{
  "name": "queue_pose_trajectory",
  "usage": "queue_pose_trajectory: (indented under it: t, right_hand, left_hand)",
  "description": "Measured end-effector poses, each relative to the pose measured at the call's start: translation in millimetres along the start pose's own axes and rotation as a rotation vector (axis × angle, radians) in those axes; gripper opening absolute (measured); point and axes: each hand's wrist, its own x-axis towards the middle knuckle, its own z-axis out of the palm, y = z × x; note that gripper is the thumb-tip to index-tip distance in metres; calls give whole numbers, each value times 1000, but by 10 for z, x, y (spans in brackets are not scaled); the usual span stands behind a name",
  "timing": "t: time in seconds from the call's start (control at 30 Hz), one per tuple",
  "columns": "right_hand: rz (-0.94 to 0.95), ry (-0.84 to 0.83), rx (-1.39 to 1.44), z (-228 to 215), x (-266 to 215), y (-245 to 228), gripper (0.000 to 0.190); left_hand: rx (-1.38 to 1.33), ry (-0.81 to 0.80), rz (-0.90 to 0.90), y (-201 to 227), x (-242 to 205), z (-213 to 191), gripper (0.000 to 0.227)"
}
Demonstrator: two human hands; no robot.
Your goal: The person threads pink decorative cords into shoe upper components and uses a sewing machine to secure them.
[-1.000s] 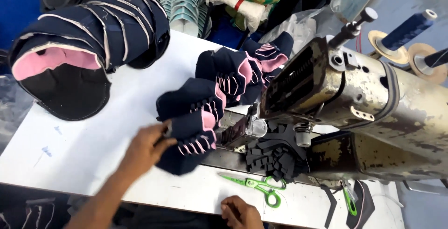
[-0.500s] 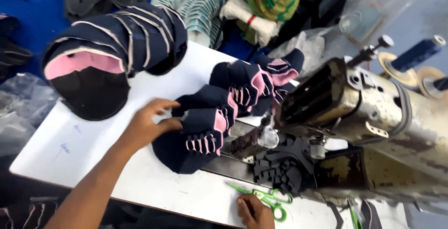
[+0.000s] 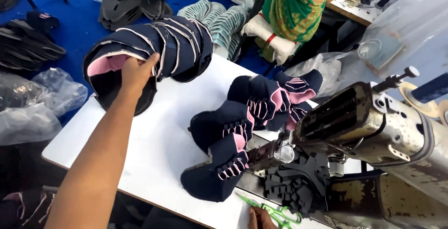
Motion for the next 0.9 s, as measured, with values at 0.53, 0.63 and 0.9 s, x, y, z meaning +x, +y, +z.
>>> queue_pose_trajectory:
  t: [0.53,0.63,0.9]
  right_hand:
    - [-57,58,45,54,-31,145,17]
    - [19,-10,-4,-131,-65,-377,20]
    - [17,-466,671,-223,-189,-1047,56]
  left_hand:
    - [931,-46,406,-160,-1080,-254,55]
    - [650,-173,-100,1103,-1977,-414,50]
    - [-16,-303,-344,1464,-3666,-618,45]
